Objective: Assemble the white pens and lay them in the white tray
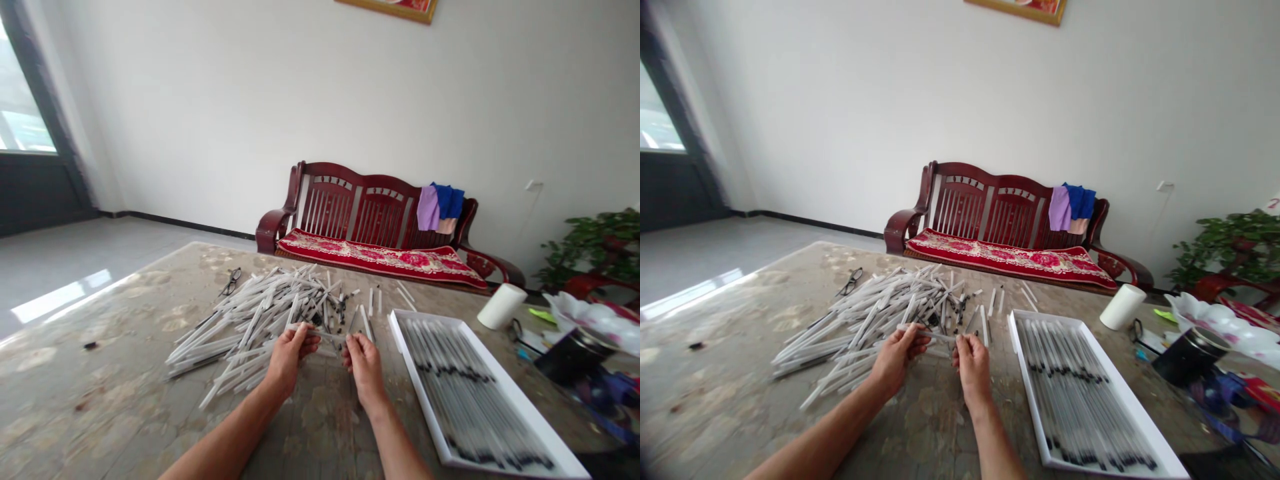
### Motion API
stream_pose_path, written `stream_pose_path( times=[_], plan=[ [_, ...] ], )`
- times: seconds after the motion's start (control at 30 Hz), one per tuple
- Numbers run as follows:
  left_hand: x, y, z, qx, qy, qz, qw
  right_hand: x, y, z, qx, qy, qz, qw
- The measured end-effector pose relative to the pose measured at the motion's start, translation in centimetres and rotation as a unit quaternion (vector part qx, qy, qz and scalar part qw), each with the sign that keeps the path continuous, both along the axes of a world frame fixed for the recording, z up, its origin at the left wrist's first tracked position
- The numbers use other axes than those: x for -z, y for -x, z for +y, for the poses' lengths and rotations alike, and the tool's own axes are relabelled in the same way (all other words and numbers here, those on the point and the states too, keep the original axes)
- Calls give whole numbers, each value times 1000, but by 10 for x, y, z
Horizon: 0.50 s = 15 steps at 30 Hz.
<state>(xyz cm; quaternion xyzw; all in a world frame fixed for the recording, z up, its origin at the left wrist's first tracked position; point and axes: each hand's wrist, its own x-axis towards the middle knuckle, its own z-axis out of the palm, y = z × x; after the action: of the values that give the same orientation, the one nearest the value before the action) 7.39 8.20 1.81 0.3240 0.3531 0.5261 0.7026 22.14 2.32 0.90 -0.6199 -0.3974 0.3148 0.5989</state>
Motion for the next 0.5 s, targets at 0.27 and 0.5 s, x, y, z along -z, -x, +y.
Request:
stream_pose_path(
  times=[0.27, 0.5],
  plan=[
    [1, 4, 5, -41, -21, 33, 998, 0, -27, 5, 50, 66, -243, 967],
    [12, -4, 3, -12, -258, 171, 951, -2, -56, 5, 153, 241, -535, 795]
  ],
)
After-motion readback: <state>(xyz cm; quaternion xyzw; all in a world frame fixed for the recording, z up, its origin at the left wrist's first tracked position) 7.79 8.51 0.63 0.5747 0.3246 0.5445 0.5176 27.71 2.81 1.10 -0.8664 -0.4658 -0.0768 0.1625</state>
